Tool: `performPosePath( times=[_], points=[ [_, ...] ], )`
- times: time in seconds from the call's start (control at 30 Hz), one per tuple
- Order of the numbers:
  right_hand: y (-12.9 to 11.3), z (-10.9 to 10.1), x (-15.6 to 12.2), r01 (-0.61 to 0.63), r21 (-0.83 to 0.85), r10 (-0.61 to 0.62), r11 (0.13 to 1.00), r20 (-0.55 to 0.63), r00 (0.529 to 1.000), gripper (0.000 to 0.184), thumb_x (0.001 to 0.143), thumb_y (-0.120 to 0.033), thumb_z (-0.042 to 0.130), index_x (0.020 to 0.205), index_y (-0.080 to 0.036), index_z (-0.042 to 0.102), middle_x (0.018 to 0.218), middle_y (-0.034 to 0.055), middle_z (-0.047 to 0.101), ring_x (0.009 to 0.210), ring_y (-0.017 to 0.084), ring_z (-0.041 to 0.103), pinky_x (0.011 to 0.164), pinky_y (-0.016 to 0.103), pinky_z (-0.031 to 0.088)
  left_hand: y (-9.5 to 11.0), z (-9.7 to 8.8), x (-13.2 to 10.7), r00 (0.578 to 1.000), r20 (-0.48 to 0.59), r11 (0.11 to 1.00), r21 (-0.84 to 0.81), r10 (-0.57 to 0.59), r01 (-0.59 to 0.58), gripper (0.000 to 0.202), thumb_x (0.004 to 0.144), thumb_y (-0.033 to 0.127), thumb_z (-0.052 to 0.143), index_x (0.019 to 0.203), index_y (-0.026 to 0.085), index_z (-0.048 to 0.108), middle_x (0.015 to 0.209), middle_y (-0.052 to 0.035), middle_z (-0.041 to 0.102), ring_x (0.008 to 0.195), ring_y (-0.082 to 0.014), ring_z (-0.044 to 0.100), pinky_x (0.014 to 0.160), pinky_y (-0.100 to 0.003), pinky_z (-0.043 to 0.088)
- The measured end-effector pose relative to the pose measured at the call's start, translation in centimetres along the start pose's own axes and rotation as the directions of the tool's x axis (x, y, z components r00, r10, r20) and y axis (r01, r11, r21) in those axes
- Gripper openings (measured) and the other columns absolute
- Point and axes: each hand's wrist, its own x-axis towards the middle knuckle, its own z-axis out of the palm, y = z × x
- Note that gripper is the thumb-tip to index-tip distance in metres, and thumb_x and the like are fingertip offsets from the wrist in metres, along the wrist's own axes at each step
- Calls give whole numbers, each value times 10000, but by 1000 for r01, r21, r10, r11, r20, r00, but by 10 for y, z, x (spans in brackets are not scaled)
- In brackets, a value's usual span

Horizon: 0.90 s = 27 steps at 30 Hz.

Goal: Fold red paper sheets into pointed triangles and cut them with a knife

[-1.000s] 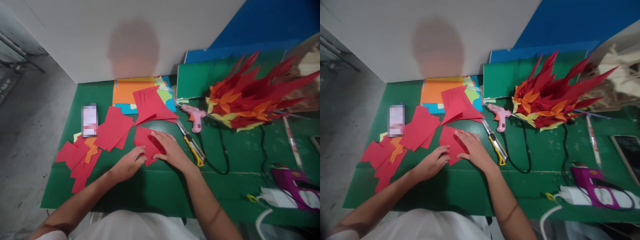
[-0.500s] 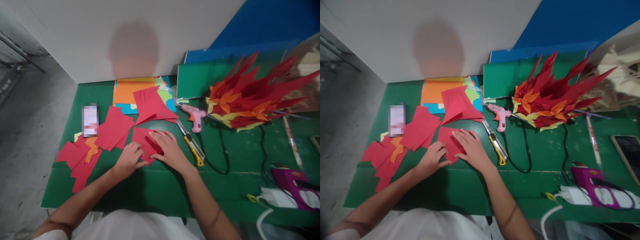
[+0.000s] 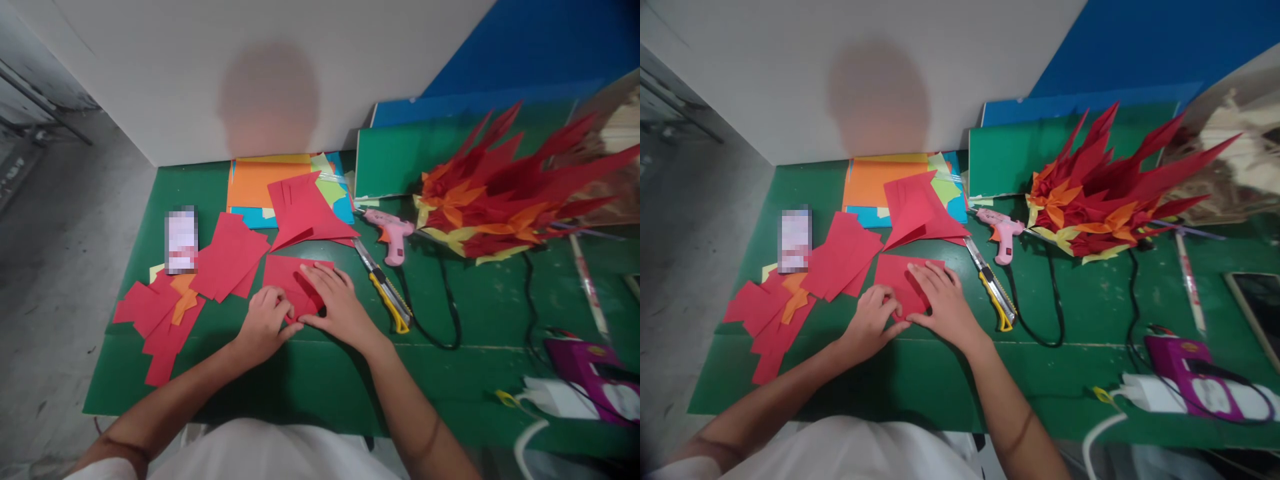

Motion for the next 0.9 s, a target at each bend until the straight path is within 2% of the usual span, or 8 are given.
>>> performPosePath(
  times=[0.1,0.2,0.37,0.5,0.63,0.8,0.9],
  points=[
    [1,1,-1,-11,-5,11,1000,-9,1000,853,826,-436,624,1516,-273,151,1459,84,449,1383,270,325,1100,493,243,2,1,2,999,18,999,37,-32,31,193,840,353,659,792,181,585,964,-61,506,976,-231,492,875,-396,401],
    [9,-1,-4,-65,-27,63,998,-67,996,804,858,-429,590,1514,-269,153,1465,98,436,1377,283,330,1077,502,265,2,3,1,999,30,998,54,-36,34,189,823,355,681,827,188,593,984,-62,511,992,-237,490,884,-405,400],
    [28,-10,-8,-155,-52,143,987,-177,974,735,888,-402,542,1511,-244,185,1411,136,483,1303,324,413,1006,519,354,1,8,-2,998,13,982,182,55,-56,234,835,353,664,1003,195,627,1040,-96,535,1058,-279,479,897,-429,397],
    [30,-13,-6,-121,-24,115,992,-189,975,678,905,-308,501,1508,-223,204,1352,138,524,1228,313,467,980,502,406,0,8,-1,987,13,946,282,160,-157,331,889,340,584,1218,314,595,1090,-94,549,1049,-287,478,879,-441,390],
    [23,-10,-2,-97,15,98,995,-195,976,567,927,-231,437,1473,-211,287,1295,132,556,1180,296,494,974,488,425,-1,4,4,984,87,937,300,158,-178,388,915,372,528,1302,364,541,1112,-88,547,1013,-274,472,874,-435,393],
    [21,-6,1,-123,133,157,983,-283,946,526,916,-247,470,1428,-204,356,1147,121,615,1078,279,552,948,488,452,1,2,11,978,155,943,279,142,-181,489,897,449,529,1371,337,480,1146,-94,528,970,-266,467,852,-422,399],
    [20,-2,2,-146,274,233,951,-321,918,515,905,-256,495,1407,-226,384,1098,102,623,1031,255,581,938,475,472,3,2,13,975,180,952,254,128,-172,513,891,476,526,1378,325,472,1191,-102,523,961,-270,476,846,-433,406]
  ],
)
